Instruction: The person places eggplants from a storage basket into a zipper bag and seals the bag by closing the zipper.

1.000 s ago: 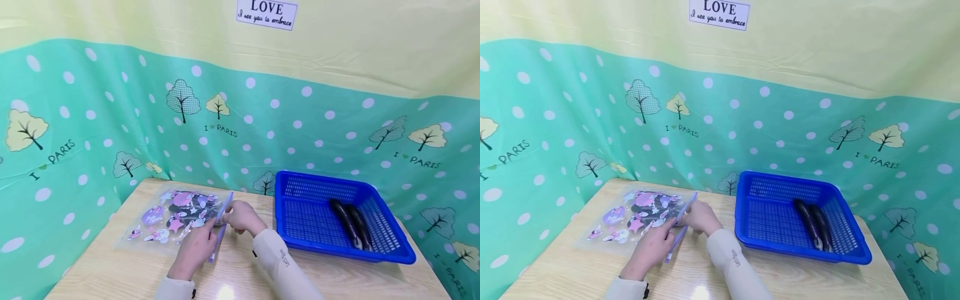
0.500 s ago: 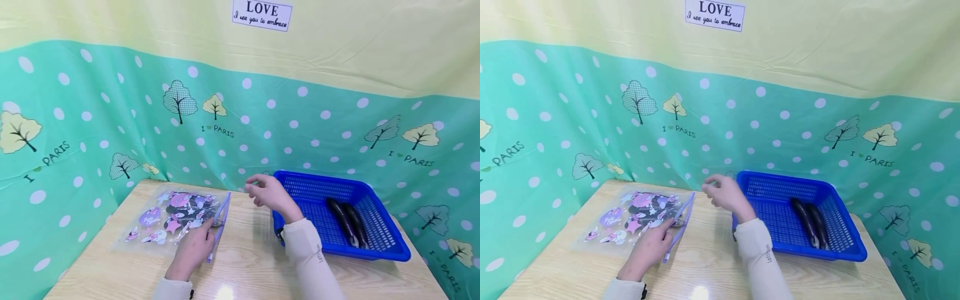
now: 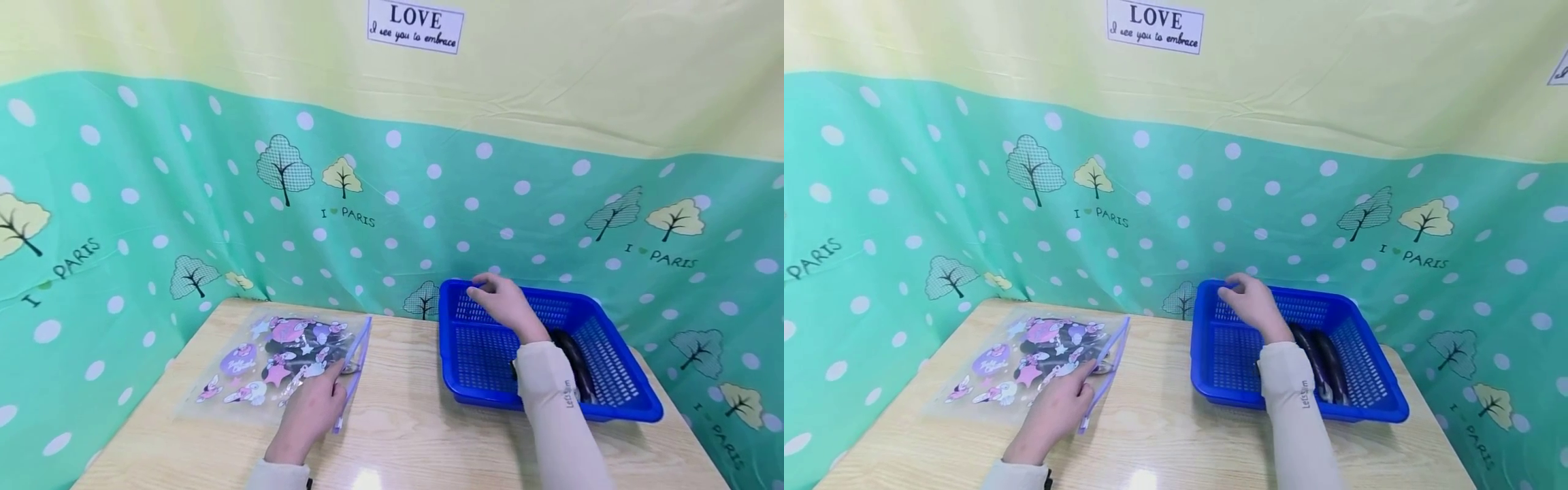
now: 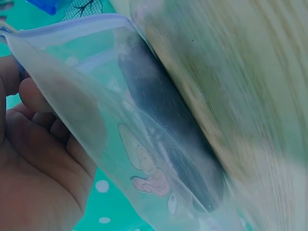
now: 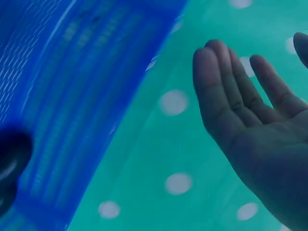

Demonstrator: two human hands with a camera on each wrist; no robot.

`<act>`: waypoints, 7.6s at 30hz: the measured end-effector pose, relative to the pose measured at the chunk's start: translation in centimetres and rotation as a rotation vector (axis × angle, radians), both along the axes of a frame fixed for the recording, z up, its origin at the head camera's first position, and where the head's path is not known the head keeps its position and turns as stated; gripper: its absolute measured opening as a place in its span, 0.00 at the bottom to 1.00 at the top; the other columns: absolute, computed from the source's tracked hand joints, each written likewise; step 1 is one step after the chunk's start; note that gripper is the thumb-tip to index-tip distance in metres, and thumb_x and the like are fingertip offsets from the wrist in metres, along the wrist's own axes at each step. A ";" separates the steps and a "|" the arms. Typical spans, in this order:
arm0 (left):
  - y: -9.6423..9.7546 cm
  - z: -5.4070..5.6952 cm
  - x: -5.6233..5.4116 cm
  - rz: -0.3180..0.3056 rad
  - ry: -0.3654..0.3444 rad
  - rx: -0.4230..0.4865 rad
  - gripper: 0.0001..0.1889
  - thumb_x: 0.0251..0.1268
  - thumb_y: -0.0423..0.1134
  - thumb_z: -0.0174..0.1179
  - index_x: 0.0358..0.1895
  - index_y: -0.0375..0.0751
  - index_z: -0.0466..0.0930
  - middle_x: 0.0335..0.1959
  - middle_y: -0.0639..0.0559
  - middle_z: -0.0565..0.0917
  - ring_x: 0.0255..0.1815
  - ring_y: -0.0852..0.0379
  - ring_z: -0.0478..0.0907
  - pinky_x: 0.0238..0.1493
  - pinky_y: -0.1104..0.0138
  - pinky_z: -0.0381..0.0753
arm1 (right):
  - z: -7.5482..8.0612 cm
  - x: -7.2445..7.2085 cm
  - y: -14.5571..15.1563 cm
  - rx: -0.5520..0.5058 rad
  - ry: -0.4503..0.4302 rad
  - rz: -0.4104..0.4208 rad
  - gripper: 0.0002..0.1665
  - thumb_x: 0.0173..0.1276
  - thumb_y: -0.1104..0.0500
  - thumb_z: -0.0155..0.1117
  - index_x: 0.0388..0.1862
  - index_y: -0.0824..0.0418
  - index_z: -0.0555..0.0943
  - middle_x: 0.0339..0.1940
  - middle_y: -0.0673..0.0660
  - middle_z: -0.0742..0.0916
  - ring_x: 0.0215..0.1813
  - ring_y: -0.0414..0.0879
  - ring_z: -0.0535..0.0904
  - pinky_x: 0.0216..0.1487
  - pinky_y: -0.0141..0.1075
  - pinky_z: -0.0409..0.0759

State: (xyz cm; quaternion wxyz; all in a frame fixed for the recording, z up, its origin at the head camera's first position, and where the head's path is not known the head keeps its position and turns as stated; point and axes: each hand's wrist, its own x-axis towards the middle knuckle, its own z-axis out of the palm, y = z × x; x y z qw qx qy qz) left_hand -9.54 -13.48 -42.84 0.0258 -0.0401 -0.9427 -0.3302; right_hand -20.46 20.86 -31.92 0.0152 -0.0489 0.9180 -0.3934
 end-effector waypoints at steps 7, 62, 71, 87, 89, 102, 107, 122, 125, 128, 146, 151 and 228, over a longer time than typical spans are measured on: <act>0.0 0.0 0.1 -0.006 -0.020 0.012 0.28 0.69 0.36 0.53 0.73 0.38 0.70 0.14 0.54 0.66 0.13 0.58 0.63 0.16 0.63 0.67 | -1.5 -1.3 3.5 0.220 -0.053 -0.099 0.36 0.78 0.52 0.55 0.74 0.74 0.63 0.69 0.76 0.71 0.66 0.72 0.69 0.60 0.63 0.71; 0.1 -0.1 0.2 -0.013 -0.013 -0.013 0.27 0.68 0.34 0.52 0.71 0.36 0.73 0.15 0.54 0.67 0.13 0.57 0.62 0.16 0.62 0.65 | -6.3 -2.0 8.9 0.457 -0.424 0.025 0.41 0.70 0.57 0.65 0.75 0.74 0.62 0.70 0.76 0.71 0.62 0.68 0.73 0.55 0.56 0.78; -0.1 -0.2 0.2 -0.006 -0.022 -0.009 0.27 0.69 0.35 0.52 0.71 0.37 0.72 0.14 0.54 0.67 0.12 0.58 0.63 0.16 0.63 0.65 | -5.0 -2.3 6.2 0.244 -0.441 0.101 0.44 0.64 0.67 0.57 0.79 0.69 0.56 0.17 0.53 0.74 0.14 0.42 0.61 0.17 0.34 0.68; -0.1 0.0 0.3 -0.005 -0.024 0.020 0.27 0.68 0.35 0.53 0.71 0.38 0.72 0.18 0.54 0.73 0.13 0.56 0.64 0.17 0.62 0.66 | -3.0 -2.3 4.6 0.108 -0.223 0.142 0.36 0.73 0.55 0.62 0.70 0.78 0.68 0.59 0.74 0.81 0.33 0.57 0.86 0.34 0.46 0.86; 0.0 0.0 0.3 -0.003 -0.021 0.022 0.27 0.68 0.35 0.53 0.71 0.38 0.73 0.18 0.54 0.72 0.13 0.57 0.64 0.17 0.62 0.66 | -3.2 -2.3 4.5 0.136 -0.226 0.130 0.37 0.73 0.55 0.64 0.70 0.78 0.68 0.59 0.74 0.80 0.31 0.56 0.86 0.33 0.46 0.86; -0.1 0.0 0.3 0.005 -0.006 0.004 0.27 0.68 0.35 0.53 0.71 0.38 0.73 0.15 0.54 0.68 0.13 0.57 0.63 0.17 0.63 0.66 | -3.0 -2.2 4.1 0.231 -0.219 0.130 0.37 0.72 0.58 0.65 0.70 0.80 0.66 0.56 0.75 0.82 0.29 0.55 0.86 0.30 0.45 0.85; -0.1 0.0 0.3 0.004 -0.011 0.008 0.27 0.68 0.35 0.53 0.71 0.38 0.73 0.15 0.54 0.68 0.13 0.57 0.63 0.16 0.63 0.66 | -2.6 -1.8 4.3 0.222 -0.196 0.131 0.36 0.73 0.57 0.63 0.69 0.80 0.67 0.53 0.72 0.85 0.31 0.56 0.87 0.33 0.47 0.86; -0.1 -0.1 0.1 0.015 -0.033 0.013 0.28 0.68 0.35 0.53 0.72 0.39 0.72 0.18 0.54 0.73 0.14 0.56 0.65 0.17 0.62 0.67 | 1.3 2.5 4.6 0.247 -0.095 0.115 0.35 0.75 0.52 0.61 0.71 0.74 0.69 0.24 0.53 0.84 0.30 0.49 0.84 0.43 0.48 0.81; -0.2 -0.1 0.1 0.015 -0.034 0.010 0.28 0.67 0.35 0.53 0.72 0.39 0.72 0.17 0.54 0.71 0.14 0.56 0.64 0.17 0.62 0.67 | 1.7 3.8 4.1 0.232 -0.051 0.119 0.34 0.75 0.52 0.61 0.71 0.73 0.70 0.22 0.53 0.83 0.26 0.46 0.81 0.39 0.45 0.80; -0.3 -0.1 0.1 0.017 -0.039 0.008 0.28 0.68 0.35 0.52 0.72 0.39 0.71 0.15 0.53 0.69 0.13 0.57 0.64 0.17 0.62 0.67 | 1.9 5.0 3.4 0.223 -0.008 0.125 0.34 0.74 0.53 0.62 0.70 0.72 0.71 0.21 0.53 0.83 0.22 0.46 0.77 0.33 0.43 0.77; -0.4 0.2 0.0 0.028 -0.039 0.001 0.28 0.69 0.36 0.52 0.73 0.37 0.70 0.15 0.52 0.68 0.12 0.56 0.64 0.16 0.62 0.67 | 0.2 9.7 -1.3 0.024 0.006 0.179 0.29 0.73 0.55 0.64 0.70 0.60 0.75 0.25 0.52 0.83 0.22 0.47 0.78 0.17 0.34 0.71; -0.5 0.3 0.0 0.019 -0.032 0.004 0.28 0.69 0.36 0.52 0.73 0.37 0.70 0.16 0.52 0.69 0.13 0.56 0.64 0.16 0.62 0.67 | -1.2 10.2 -3.4 -0.045 -0.016 0.277 0.29 0.73 0.54 0.64 0.69 0.63 0.75 0.22 0.52 0.84 0.22 0.48 0.80 0.18 0.35 0.74; -0.8 0.4 -0.3 0.009 -0.004 0.017 0.28 0.68 0.36 0.53 0.72 0.35 0.71 0.19 0.51 0.73 0.14 0.56 0.66 0.17 0.62 0.66 | -10.8 5.3 -17.8 -0.210 -0.204 0.412 0.30 0.64 0.77 0.56 0.64 0.61 0.80 0.32 0.65 0.84 0.20 0.50 0.80 0.21 0.33 0.74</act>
